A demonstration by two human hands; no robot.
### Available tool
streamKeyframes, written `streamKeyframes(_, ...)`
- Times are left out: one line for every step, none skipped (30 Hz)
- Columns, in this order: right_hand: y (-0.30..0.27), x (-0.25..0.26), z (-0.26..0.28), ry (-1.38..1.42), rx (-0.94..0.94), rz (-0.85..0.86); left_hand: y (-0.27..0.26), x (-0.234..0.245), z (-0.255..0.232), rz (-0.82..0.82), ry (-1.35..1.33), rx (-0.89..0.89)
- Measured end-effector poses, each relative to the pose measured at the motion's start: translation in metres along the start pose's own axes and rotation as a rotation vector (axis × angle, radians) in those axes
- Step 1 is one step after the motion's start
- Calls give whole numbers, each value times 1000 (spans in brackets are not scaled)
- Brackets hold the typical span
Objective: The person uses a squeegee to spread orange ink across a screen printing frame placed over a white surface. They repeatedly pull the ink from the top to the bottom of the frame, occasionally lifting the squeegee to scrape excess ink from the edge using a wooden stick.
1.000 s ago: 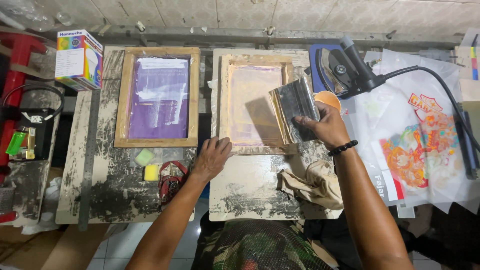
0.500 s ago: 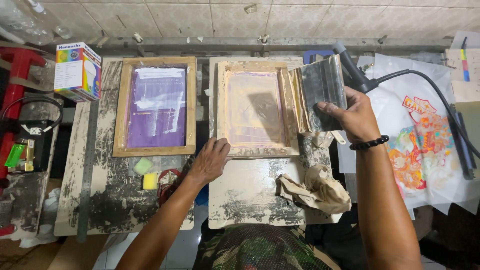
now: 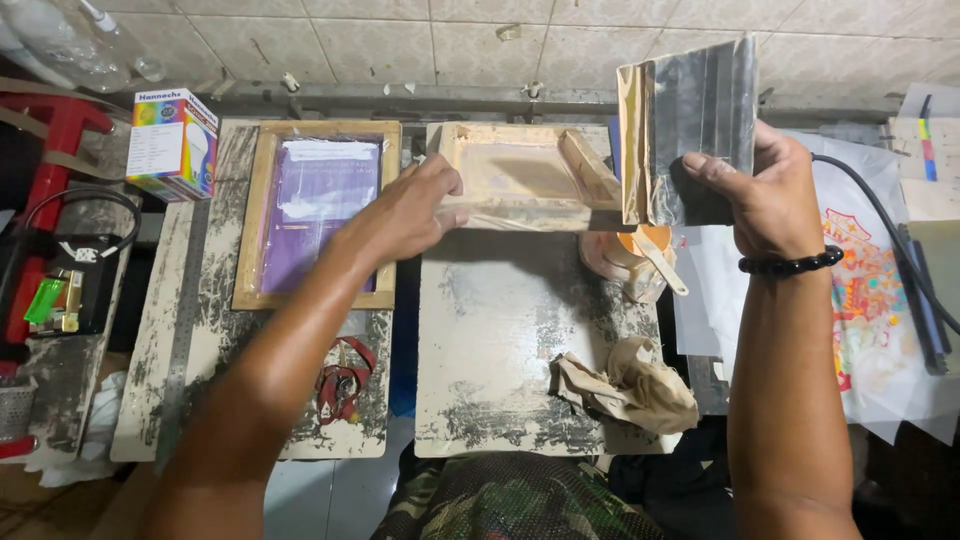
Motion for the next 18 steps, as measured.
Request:
streamKeyframes(0,1,4,1,7,-12,3,6,-1,-26,-7,-44)
streamKeyframes(0,3,8,2,15,-24,7,11,-2,-52,-15,-89)
streamKeyframes(-1,3,10,1,17,-31,5,10,-5,-51,-11,-95)
streamKeyframes(-2,2,11,2,8,-28,3,8,-6,-36,-10,-80)
streamKeyframes(-3,0,13,3,-3,-21,-1,6,-7,-22,-9,-60)
streamKeyframes(-3,1,9,3,-3,-24,-4,-4,-5,-20,-8,-63)
streamKeyframes(-3,0,4,-3,-9,-3,-9,-15,-1,-5,-8,-10)
streamKeyframes(-2,-2,-2,-8,-15,18,-14,-25,4,11,-9,44)
streamKeyframes(-1,-6,-7,-7,-16,23,-18,-42,17,10,-11,49)
streamKeyframes(-1,-9,-14,-21,-37,35,-22,-58,28,3,60,28)
streamKeyframes(0,-13,-20,-36,-56,45,-25,-74,40,-3,131,4)
streamKeyframes(3,-22,-28,-36,-56,47,-32,-84,49,-4,130,6)
streamKeyframes(5,-30,-37,-63,-51,7,-41,-94,52,-66,142,-124)
streamKeyframes(7,-38,-45,-91,-45,-33,-51,-104,55,-129,153,-254)
streamKeyframes(9,-48,-52,-91,-42,-27,-50,-123,73,-135,152,-251)
streamKeyframes(11,-57,-60,-90,-73,-30,-49,-142,90,-139,177,-247)
streamKeyframes(13,-67,-67,-88,-101,-32,-47,-159,107,-147,204,-243)
streamKeyframes(15,-76,-66,-89,-94,-27,-43,-167,120,-156,205,-241)
Point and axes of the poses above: each hand's wrist, its own y-axis towards the middle knuckle, its own x-axis out of the back of the hand, z = x × y, the point moved 4 cm from there along y, towards the middle knuckle, and after that the axes turned 15 degrees about -y, right-handed, at the moved point
